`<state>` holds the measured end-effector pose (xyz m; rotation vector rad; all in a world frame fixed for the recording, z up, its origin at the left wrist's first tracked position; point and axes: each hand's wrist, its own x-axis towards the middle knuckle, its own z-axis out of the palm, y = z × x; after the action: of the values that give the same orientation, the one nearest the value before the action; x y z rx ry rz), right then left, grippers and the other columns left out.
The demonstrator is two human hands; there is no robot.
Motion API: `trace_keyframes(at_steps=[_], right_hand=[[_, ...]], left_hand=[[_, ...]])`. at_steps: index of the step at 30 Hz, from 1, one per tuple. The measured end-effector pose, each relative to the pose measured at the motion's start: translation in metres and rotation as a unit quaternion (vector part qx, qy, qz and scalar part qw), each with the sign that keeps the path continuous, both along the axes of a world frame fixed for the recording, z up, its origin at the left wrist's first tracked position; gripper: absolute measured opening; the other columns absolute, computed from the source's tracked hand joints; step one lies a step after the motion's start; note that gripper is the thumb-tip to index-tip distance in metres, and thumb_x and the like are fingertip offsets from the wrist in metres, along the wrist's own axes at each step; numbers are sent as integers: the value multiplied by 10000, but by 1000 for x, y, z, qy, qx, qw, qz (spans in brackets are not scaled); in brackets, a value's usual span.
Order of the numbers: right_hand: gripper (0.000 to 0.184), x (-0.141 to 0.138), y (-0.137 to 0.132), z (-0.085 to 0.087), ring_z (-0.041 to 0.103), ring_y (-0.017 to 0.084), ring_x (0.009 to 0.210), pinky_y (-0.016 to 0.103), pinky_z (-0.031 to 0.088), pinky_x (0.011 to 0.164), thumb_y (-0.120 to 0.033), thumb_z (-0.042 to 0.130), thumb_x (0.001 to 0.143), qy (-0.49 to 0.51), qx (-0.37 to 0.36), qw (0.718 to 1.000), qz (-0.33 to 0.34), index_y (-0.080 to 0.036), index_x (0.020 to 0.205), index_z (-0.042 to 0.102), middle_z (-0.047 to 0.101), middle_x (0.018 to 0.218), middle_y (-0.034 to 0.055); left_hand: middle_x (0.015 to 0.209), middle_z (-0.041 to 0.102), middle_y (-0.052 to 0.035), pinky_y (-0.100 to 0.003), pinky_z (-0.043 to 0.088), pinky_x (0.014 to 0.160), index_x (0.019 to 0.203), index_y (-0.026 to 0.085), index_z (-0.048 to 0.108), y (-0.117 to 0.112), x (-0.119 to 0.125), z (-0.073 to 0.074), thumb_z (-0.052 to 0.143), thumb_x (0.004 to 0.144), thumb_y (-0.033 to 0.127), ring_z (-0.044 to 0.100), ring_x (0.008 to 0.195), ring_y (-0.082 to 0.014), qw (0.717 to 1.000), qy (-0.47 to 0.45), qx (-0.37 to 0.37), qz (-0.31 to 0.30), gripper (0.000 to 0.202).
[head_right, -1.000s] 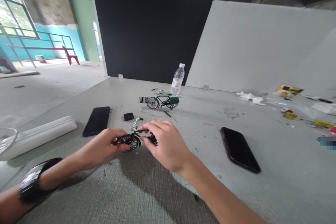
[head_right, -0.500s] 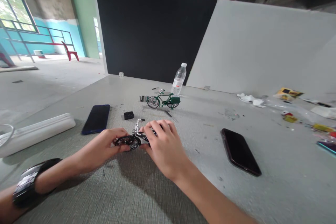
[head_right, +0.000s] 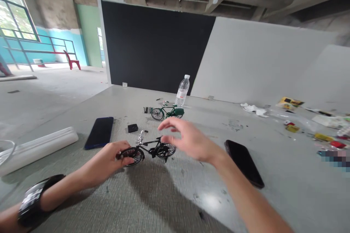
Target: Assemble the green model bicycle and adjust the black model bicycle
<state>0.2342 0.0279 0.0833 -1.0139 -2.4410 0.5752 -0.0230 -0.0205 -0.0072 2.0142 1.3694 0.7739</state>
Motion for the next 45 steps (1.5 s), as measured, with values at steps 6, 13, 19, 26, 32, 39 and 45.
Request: trace_keyframes(at_steps=[6, 13, 19, 26, 32, 39, 45], right_hand=[[142, -40, 79, 6, 623, 205, 967, 346, 476, 859, -280, 548, 965, -108, 187, 976, -24, -199, 1011, 654, 687, 1059, 72], [100, -115, 169, -33, 497, 290, 1152, 425, 323, 1003, -273, 745, 841, -286, 231, 930, -18, -207, 910, 719, 617, 1163, 114], [156, -142, 216, -56, 461, 300, 1158, 499, 242, 1038, -367, 765, 814, -337, 221, 915, -21, -226, 870, 730, 602, 1143, 118], [116, -147, 223, -75, 438, 285, 1204, 544, 113, 1110, -311, 677, 881, -346, 222, 911, 12, -207, 904, 723, 571, 1225, 125], [175, -141, 212, -71, 428, 288, 1212, 523, 144, 1098, -313, 651, 900, -347, 224, 910, 18, -173, 996, 694, 561, 1266, 151], [69, -142, 198, -65, 479, 282, 1182, 524, 169, 1087, -160, 649, 845, -306, 197, 931, 7, -151, 910, 672, 607, 1211, 161], [230, -137, 164, -16, 610, 185, 796, 332, 429, 774, -123, 419, 957, -180, 165, 970, -5, -122, 1150, 546, 692, 946, 108]], left_hand=[[787, 614, -14, -289, 372, 654, 705, 169, 573, 2, 1, 0, 597, 881, 277, 534, 712, -159, 1000, -3, 13, -6, 208], [786, 619, -11, -288, 379, 659, 717, 164, 601, 2, 4, -2, 627, 829, 224, 548, 723, -164, 1000, -13, -15, 8, 129], [828, 641, -26, -290, 402, 694, 737, 163, 638, 2, 6, -1, 658, 791, 188, 571, 769, -177, 1000, -7, -21, 13, 63], [860, 659, -31, -281, 401, 699, 774, 161, 681, 0, 6, 5, 645, 810, 203, 570, 782, -172, 999, -4, -32, 3, 66], [868, 669, -29, -282, 406, 698, 786, 167, 689, -1, 4, 4, 639, 809, 227, 569, 789, -174, 999, -8, -40, 2, 82], [867, 673, -25, -293, 406, 711, 805, 168, 686, 0, 3, -2, 666, 805, 215, 575, 797, -181, 999, -18, -26, 8, 50], [832, 667, -6, -284, 385, 684, 805, 170, 703, 2, 1, -1, 694, 775, 196, 560, 760, -170, 999, -26, -21, 3, 41]])
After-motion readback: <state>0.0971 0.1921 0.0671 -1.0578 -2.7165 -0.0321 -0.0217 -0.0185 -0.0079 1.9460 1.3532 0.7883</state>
